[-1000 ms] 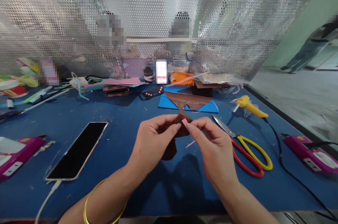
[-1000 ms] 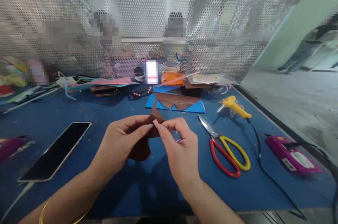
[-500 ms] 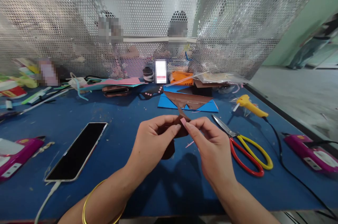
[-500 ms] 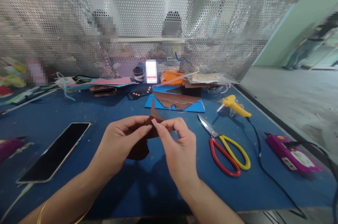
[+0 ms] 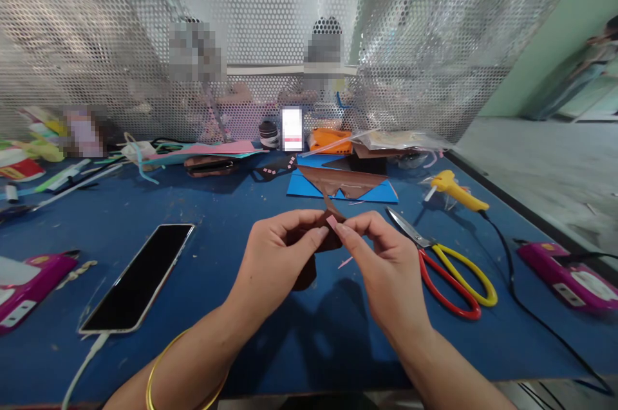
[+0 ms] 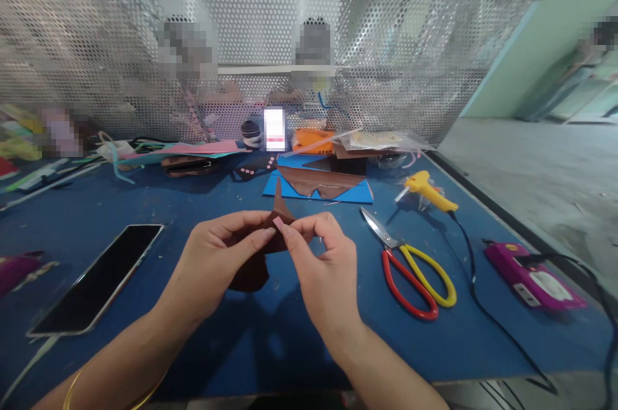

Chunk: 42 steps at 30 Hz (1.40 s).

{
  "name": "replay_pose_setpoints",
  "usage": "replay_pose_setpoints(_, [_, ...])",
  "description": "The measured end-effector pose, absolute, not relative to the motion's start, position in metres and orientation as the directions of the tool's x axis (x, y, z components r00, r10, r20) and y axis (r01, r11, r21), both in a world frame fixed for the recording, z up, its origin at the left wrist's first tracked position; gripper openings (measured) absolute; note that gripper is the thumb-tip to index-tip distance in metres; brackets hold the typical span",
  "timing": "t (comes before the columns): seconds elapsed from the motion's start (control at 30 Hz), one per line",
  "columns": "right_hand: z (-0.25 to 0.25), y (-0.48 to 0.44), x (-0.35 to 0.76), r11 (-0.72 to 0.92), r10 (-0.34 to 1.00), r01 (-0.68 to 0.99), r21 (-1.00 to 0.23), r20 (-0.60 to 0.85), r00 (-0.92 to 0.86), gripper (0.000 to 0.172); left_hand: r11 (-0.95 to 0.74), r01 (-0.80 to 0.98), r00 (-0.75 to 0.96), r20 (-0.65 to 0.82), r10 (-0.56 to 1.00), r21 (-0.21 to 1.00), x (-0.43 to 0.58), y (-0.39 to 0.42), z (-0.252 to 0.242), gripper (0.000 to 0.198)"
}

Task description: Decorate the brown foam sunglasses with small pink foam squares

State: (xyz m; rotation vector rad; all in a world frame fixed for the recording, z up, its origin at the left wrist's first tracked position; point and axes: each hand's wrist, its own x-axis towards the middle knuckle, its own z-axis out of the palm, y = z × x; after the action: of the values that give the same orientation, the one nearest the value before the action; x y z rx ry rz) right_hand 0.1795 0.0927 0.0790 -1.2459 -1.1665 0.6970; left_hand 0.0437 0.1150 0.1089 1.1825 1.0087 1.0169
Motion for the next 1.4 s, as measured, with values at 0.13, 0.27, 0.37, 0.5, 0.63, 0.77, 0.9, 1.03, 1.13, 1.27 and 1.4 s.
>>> replay_pose_setpoints(0.13, [0.080, 0.093, 0.182, 0.251, 0.904, 0.190, -0.949, 0.300, 0.304, 0.018, 0.097, -0.069, 0.237, -0.078, 0.968, 0.993, 0.043, 0.115, 0.109, 0.021])
replay_pose_setpoints(0.27, [0.083, 0.094, 0.186, 0.269, 0.904, 0.254, -0.929, 0.335, 0.265, 0.018, 0.093, -0.029, 0.227, -0.084, 0.970, 0.995, 0.042, 0.116, 0.109, 0.020])
replay_pose_setpoints(0.37, [0.087, 0.094, 0.190, 0.313, 0.887, 0.345, -0.885, 0.402, 0.228, 0.018, 0.077, -0.004, 0.230, -0.074, 0.970, 0.997, 0.041, 0.117, 0.110, 0.019])
replay_pose_setpoints(0.5, [0.088, 0.094, 0.195, 0.380, 0.858, 0.457, -0.805, 0.491, 0.153, 0.018, 0.045, 0.013, 0.238, -0.047, 0.970, 0.999, 0.041, 0.116, 0.111, 0.017])
replay_pose_setpoints(0.63, [0.090, 0.093, 0.201, 0.406, 0.859, 0.521, -0.751, 0.508, 0.063, 0.018, 0.047, 0.029, 0.249, -0.052, 0.967, 0.998, 0.041, 0.116, 0.112, 0.019])
replay_pose_setpoints(0.77, [0.093, 0.093, 0.207, 0.405, 0.870, 0.591, -0.698, 0.494, -0.013, 0.017, 0.054, 0.036, 0.273, -0.062, 0.960, 0.998, 0.041, 0.116, 0.111, 0.022])
replay_pose_setpoints(0.9, [0.095, 0.093, 0.208, 0.392, 0.869, 0.646, -0.656, 0.493, -0.026, 0.017, 0.022, 0.066, 0.288, -0.041, 0.957, 0.998, 0.040, 0.117, 0.111, 0.026])
replay_pose_setpoints(1.03, [0.095, 0.093, 0.208, 0.374, 0.874, 0.653, -0.659, 0.485, -0.012, 0.017, -0.009, 0.093, 0.285, -0.018, 0.958, 0.996, 0.040, 0.117, 0.110, 0.024])
replay_pose_setpoints(1.13, [0.094, 0.093, 0.208, 0.367, 0.877, 0.662, -0.653, 0.481, -0.012, 0.017, -0.031, 0.093, 0.305, 0.002, 0.952, 0.995, 0.041, 0.117, 0.109, 0.023])
replay_pose_setpoints(1.27, [0.094, 0.093, 0.208, 0.383, 0.866, 0.675, -0.631, 0.499, -0.026, 0.016, -0.053, 0.100, 0.304, 0.021, 0.952, 0.994, 0.041, 0.117, 0.110, 0.022])
replay_pose_setpoints(1.4, [0.094, 0.093, 0.209, 0.373, 0.873, 0.680, -0.631, 0.487, -0.027, 0.015, -0.061, 0.115, 0.290, 0.026, 0.957, 0.992, 0.041, 0.116, 0.111, 0.019])
